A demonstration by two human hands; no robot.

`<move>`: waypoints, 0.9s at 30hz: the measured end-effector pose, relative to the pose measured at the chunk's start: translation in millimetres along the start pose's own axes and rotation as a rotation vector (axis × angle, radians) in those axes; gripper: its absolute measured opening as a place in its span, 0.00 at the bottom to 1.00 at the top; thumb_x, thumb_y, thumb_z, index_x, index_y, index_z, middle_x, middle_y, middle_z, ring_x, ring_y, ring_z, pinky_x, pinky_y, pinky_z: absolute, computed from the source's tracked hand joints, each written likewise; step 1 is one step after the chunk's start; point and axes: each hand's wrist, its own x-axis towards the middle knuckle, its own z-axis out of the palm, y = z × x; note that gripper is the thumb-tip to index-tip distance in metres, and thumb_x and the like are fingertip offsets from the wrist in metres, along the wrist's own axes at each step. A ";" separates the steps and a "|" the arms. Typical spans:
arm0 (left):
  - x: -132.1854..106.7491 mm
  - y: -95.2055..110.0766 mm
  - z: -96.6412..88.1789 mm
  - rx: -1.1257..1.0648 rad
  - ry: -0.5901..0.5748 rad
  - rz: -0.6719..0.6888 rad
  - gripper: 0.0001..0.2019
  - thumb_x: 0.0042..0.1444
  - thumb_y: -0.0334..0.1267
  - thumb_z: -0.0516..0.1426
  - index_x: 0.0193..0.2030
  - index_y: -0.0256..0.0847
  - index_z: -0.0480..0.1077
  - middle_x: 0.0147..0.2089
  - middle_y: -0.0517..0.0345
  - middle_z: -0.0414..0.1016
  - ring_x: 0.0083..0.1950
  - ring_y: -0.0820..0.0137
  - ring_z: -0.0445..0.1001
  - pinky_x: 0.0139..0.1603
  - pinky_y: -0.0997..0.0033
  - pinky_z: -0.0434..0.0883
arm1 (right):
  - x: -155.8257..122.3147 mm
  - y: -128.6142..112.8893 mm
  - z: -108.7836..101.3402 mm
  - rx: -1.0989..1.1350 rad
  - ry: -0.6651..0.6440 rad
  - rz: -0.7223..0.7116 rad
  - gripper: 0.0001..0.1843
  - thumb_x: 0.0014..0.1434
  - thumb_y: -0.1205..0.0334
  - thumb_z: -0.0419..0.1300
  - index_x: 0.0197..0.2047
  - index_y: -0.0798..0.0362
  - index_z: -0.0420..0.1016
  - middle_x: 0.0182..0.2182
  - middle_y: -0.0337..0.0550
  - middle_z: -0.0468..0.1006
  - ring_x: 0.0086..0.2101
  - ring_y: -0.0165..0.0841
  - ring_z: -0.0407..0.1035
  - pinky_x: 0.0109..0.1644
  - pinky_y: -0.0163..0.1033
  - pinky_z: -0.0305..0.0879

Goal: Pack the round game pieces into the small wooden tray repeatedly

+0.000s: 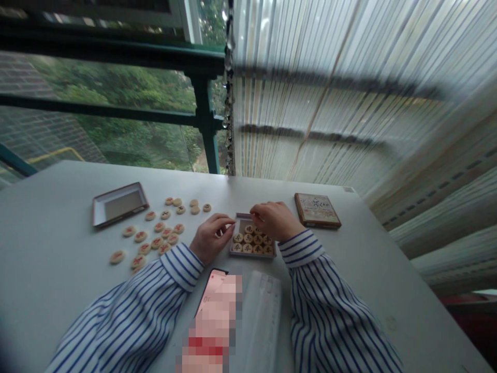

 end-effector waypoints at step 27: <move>0.9 -32.9 -172.1 0.047 0.292 -0.473 0.16 0.45 0.46 0.56 0.38 0.36 0.71 0.30 0.56 0.74 0.30 0.70 0.71 0.31 0.71 0.70 | 5.8 -11.6 0.2 0.014 0.063 -0.106 0.12 0.56 0.61 0.49 0.38 0.52 0.72 0.31 0.42 0.76 0.32 0.30 0.68 0.36 0.33 0.58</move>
